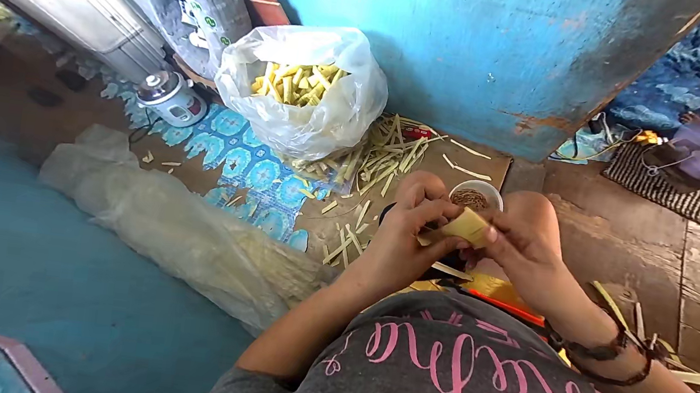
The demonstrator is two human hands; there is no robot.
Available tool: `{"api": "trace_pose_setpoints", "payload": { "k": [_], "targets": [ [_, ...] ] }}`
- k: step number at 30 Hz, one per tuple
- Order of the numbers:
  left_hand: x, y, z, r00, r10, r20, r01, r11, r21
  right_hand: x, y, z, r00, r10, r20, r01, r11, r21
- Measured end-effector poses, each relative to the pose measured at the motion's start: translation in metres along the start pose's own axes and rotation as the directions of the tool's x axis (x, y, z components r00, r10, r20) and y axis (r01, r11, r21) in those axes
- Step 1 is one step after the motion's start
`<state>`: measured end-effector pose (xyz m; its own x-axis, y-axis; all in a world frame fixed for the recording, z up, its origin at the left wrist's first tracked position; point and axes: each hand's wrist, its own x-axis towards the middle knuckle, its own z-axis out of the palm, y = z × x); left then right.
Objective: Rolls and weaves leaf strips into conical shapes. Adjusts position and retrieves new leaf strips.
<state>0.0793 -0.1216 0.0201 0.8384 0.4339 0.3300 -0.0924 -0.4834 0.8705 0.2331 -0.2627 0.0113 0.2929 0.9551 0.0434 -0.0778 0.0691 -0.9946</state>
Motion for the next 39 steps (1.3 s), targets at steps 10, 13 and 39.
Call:
{"api": "trace_pose_setpoints", "payload": {
  "k": [10,13,39],
  "targets": [
    [0.005,0.003,-0.004,0.995,0.025,0.093,-0.022,0.999,-0.03,0.0,-0.004,-0.001,0.997,-0.052,-0.06,0.046,0.994,-0.103],
    [0.008,0.004,-0.008,0.987,-0.031,0.156,0.045,0.995,-0.088,0.001,-0.006,-0.005,0.995,0.087,-0.044,-0.086,0.995,0.041],
    [0.013,-0.012,-0.009,0.977,-0.084,0.197,0.125,0.97,-0.207,-0.004,0.01,-0.007,0.992,0.068,-0.107,-0.063,0.997,0.054]
  ]
}}
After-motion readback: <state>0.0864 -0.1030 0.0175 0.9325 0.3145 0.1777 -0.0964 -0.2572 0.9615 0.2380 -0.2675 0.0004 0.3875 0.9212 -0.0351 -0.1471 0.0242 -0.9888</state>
